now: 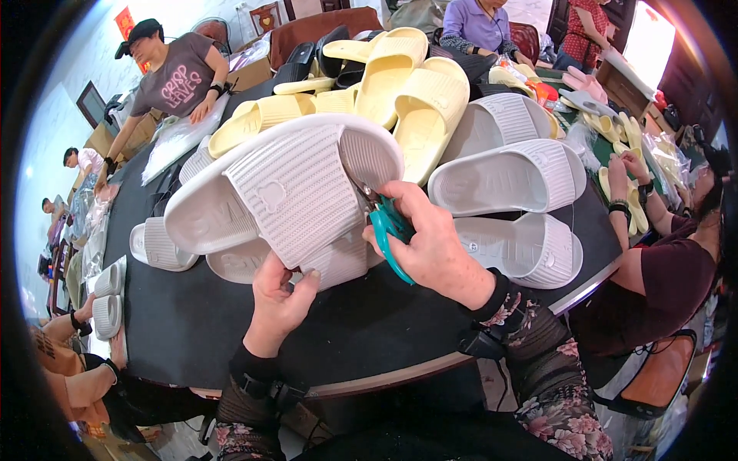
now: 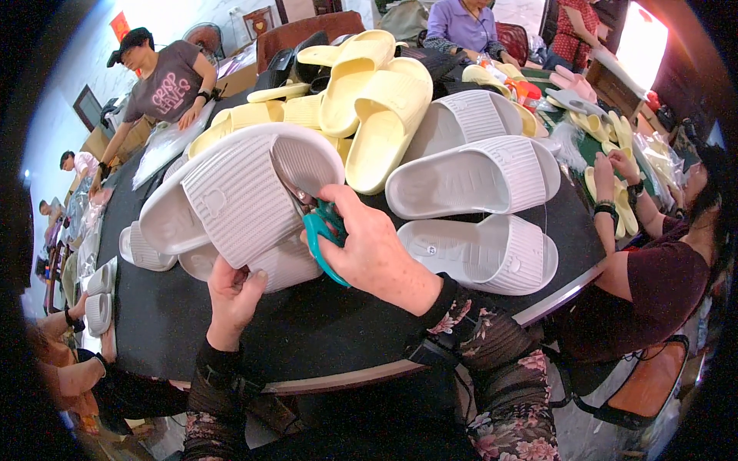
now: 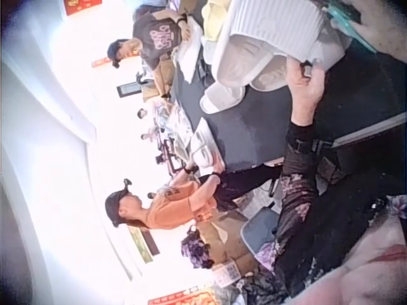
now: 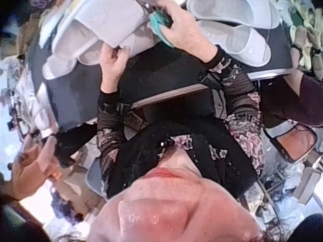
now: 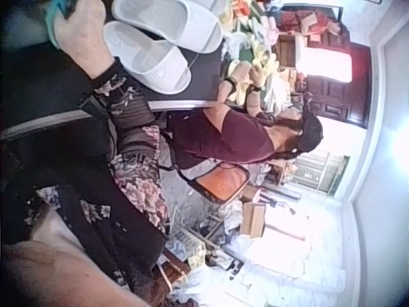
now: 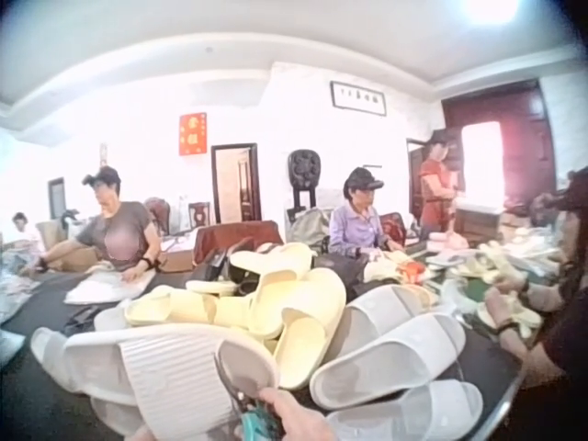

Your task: The recorder uses scissors to trim excess material from the edges of various sliders/sandals.

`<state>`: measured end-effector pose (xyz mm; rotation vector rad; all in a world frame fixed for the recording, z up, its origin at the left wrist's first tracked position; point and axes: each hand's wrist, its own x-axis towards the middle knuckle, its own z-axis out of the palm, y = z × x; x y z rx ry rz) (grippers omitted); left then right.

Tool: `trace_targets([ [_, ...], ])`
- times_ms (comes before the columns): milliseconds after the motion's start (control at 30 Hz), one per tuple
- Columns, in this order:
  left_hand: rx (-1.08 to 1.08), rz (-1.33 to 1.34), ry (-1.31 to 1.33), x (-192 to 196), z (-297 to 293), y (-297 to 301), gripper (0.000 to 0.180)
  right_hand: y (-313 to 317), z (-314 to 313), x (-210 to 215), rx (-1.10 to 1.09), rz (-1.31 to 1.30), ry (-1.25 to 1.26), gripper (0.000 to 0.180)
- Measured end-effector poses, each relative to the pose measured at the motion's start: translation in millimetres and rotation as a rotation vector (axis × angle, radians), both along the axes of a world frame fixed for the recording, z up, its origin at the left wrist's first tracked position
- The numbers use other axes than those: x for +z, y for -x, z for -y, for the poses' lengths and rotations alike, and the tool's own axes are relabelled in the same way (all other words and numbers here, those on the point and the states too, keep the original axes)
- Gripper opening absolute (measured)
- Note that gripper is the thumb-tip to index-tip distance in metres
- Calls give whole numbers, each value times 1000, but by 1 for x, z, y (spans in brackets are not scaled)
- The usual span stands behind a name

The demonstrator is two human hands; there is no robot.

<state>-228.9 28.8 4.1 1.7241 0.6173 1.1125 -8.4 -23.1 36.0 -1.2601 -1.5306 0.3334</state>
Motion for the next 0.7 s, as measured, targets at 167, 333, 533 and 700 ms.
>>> trace_targets([
  [167,-15,18,-10,1,0,-1,46,0,2,3,21,-17,23,42],
  [333,-31,-28,11,1,0,2,50,0,2,3,12,-2,19,41],
  [533,-4,4,-15,3,1,1,46,1,1,1,20,-15,-14,39],
  [700,25,5,-15,3,2,-1,45,0,-1,-1,16,-17,-42,39],
])
